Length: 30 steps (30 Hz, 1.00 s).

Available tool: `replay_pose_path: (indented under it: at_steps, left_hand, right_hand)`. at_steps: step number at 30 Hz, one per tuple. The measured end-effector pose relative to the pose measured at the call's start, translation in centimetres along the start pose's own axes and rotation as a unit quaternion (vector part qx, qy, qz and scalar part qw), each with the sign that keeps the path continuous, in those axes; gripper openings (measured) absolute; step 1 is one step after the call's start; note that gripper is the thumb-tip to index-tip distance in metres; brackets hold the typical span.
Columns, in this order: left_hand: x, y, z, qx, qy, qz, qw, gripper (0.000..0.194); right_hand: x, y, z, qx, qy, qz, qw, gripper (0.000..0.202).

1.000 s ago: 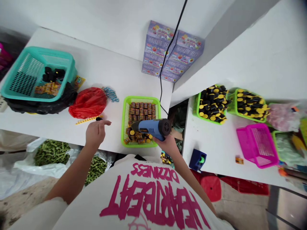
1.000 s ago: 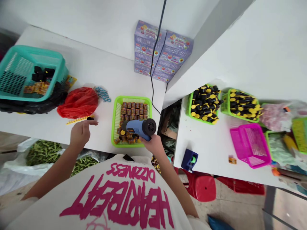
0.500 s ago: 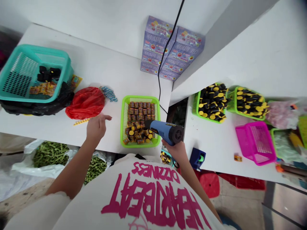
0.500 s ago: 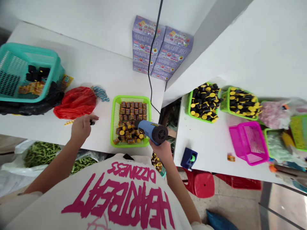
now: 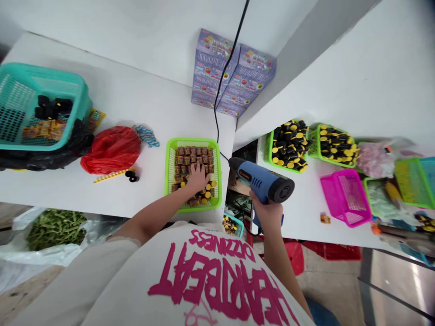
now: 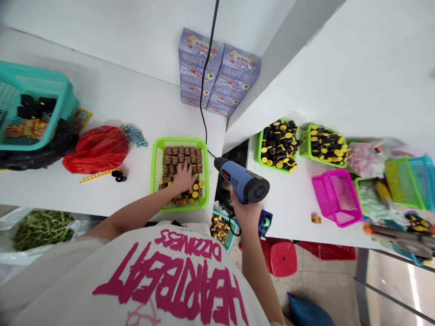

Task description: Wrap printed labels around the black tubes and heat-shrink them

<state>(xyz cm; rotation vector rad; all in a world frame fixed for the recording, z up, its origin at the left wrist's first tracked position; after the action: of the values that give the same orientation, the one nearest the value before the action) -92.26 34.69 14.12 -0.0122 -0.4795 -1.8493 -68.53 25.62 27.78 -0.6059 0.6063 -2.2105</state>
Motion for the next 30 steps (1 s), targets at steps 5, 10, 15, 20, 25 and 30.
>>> replay_pose_path:
  at_steps: [5,10,15,20,25,30]
  left_hand:
    - [5.1,2.8,-0.6,0.004,-0.012,-0.065,0.998,0.037]
    - [9.7,0.6,1.6,0.008,0.021,-0.074,0.997,0.039]
    - [12.4,-5.3,5.5,0.047,0.125,0.016,0.991,0.042]
    - [14.0,-10.8,8.8,0.072,0.243,0.123,0.960,0.041]
    - [12.2,-12.0,9.4,0.069,0.272,0.146,0.949,0.040]
    - [6.5,-8.6,5.8,0.008,0.155,0.097,0.983,0.040]
  right_hand:
    - [0.2,0.2,-1.4,-0.005,-0.068,-0.003,0.998,0.061]
    - [0.8,-1.2,-3.9,0.019,-0.127,0.062,0.990,0.048]
    - [1.4,-3.5,-6.8,0.013,-0.174,0.127,0.976,0.040]
    - [2.2,-4.5,-9.2,0.022,-0.225,0.175,0.958,0.031]
    - [2.3,-3.7,-7.7,0.031,-0.209,0.173,0.962,0.033]
    - [1.8,-1.0,-2.9,0.053,-0.115,0.110,0.986,0.048]
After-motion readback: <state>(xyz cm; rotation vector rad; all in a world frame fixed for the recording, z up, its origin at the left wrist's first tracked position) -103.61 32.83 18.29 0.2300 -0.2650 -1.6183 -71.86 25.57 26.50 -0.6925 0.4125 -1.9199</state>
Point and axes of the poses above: each hand's wrist, its own x-axis away from the middle knuckle, its own z-axis out of the back of the hand, y = z × x, the point moved 5 cm from there along -x, towards the middle knuckle, and after that the axes turned 12 degrees about -x, right-handed, at the moved point
